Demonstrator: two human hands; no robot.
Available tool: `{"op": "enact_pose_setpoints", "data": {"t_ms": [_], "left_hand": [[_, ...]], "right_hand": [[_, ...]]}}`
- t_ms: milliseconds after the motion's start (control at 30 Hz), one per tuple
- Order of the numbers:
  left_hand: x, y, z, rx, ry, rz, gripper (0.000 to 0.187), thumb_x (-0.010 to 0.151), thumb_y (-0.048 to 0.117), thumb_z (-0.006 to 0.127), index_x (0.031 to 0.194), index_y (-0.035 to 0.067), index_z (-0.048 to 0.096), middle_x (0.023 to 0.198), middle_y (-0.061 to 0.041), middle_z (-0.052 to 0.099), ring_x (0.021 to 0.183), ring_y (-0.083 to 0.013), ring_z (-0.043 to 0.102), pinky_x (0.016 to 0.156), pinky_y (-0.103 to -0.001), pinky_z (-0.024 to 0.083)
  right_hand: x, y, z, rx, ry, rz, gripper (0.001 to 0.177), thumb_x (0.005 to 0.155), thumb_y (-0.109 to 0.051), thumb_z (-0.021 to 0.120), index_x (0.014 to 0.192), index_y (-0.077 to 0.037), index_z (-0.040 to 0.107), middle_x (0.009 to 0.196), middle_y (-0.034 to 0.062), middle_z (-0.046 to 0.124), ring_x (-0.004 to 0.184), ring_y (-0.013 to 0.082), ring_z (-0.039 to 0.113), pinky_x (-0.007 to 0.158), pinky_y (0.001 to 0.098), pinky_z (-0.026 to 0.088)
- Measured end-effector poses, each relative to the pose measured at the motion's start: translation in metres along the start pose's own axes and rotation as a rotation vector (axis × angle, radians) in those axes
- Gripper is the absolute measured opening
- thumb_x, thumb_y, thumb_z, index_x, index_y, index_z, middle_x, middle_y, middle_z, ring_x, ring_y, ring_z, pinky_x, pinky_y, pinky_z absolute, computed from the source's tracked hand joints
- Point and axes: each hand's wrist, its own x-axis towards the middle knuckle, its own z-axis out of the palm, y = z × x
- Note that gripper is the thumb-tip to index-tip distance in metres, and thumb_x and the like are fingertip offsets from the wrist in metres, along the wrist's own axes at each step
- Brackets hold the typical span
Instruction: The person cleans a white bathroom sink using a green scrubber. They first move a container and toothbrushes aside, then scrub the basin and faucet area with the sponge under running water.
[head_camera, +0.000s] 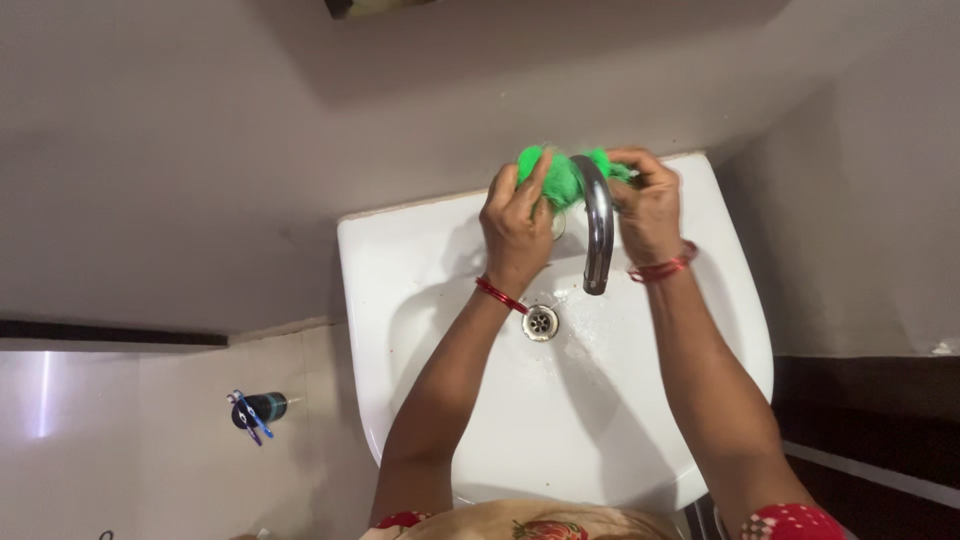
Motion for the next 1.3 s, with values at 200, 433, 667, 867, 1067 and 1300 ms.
{"op": "enact_pose_setpoints", "data": {"t_ms": [200, 433, 667, 867, 1067, 1300], "left_hand": [[0.005, -0.016, -0.003, 0.02, 0.054, 0.057, 0.065, 0.083, -0.007, 0.07, 0.141, 0.02, 0.062, 0.115, -0.007, 0.067, 0.105, -0.0255, 0.066, 0.095, -0.038, 0.057], [-0.019, -0.066, 0.022, 0.044, -0.077, -0.088, 0.062, 0.082, -0.007, 0.069, 0.141, -0.005, 0.051, 0.117, -0.016, 0.066, 0.107, -0.034, 0.063, 0.094, -0.044, 0.053], [0.005, -0.022, 0.012, -0.308, 0.106, -0.046, 0.041, 0.089, -0.007, 0.065, 0.128, 0.006, 0.069, 0.122, -0.01, 0.071, 0.114, -0.0271, 0.069, 0.1, -0.036, 0.056], [0.007, -0.051, 0.014, -0.04, -0.171, -0.058, 0.042, 0.088, -0.006, 0.065, 0.125, 0.013, 0.073, 0.118, -0.006, 0.072, 0.106, -0.0285, 0.063, 0.096, -0.041, 0.052], [-0.013, -0.081, 0.03, -0.035, -0.147, -0.107, 0.04, 0.087, -0.005, 0.063, 0.12, 0.014, 0.075, 0.117, -0.006, 0.074, 0.105, -0.0274, 0.064, 0.095, -0.04, 0.054], [0.013, -0.013, -0.001, -0.187, -0.069, -0.039, 0.045, 0.089, -0.007, 0.062, 0.127, 0.015, 0.073, 0.118, -0.003, 0.074, 0.1, -0.0217, 0.063, 0.093, -0.035, 0.055]], "right_hand": [[-0.009, -0.006, 0.012, -0.393, -0.151, -0.277, 0.049, 0.08, -0.003, 0.084, 0.125, 0.001, 0.066, 0.119, 0.0046, 0.06, 0.11, 0.0147, 0.062, 0.094, 0.0297, 0.059], [0.007, 0.071, -0.009, -0.613, -0.149, 0.123, 0.05, 0.074, -0.011, 0.092, 0.118, -0.006, 0.07, 0.102, 0.0062, 0.074, 0.091, 0.0135, 0.071, 0.082, 0.0281, 0.061], [0.022, 0.007, -0.011, -0.151, -0.218, -0.145, 0.047, 0.084, -0.003, 0.085, 0.124, -0.003, 0.06, 0.122, 0.0044, 0.069, 0.113, 0.0117, 0.069, 0.099, 0.03, 0.063], [0.022, 0.051, -0.024, -0.415, -0.324, -0.181, 0.045, 0.079, -0.001, 0.089, 0.12, 0.0, 0.068, 0.105, 0.0054, 0.069, 0.093, 0.0109, 0.064, 0.081, 0.0288, 0.056], [0.025, 0.083, -0.031, -0.681, -0.256, -0.006, 0.039, 0.076, -0.001, 0.088, 0.112, -0.004, 0.073, 0.092, 0.0036, 0.073, 0.082, 0.0136, 0.068, 0.074, 0.0296, 0.058], [0.012, -0.008, 0.001, -0.158, -0.24, -0.175, 0.035, 0.083, 0.013, 0.071, 0.112, -0.006, 0.075, 0.108, 0.0035, 0.069, 0.099, 0.0137, 0.068, 0.095, 0.0296, 0.062]]}}
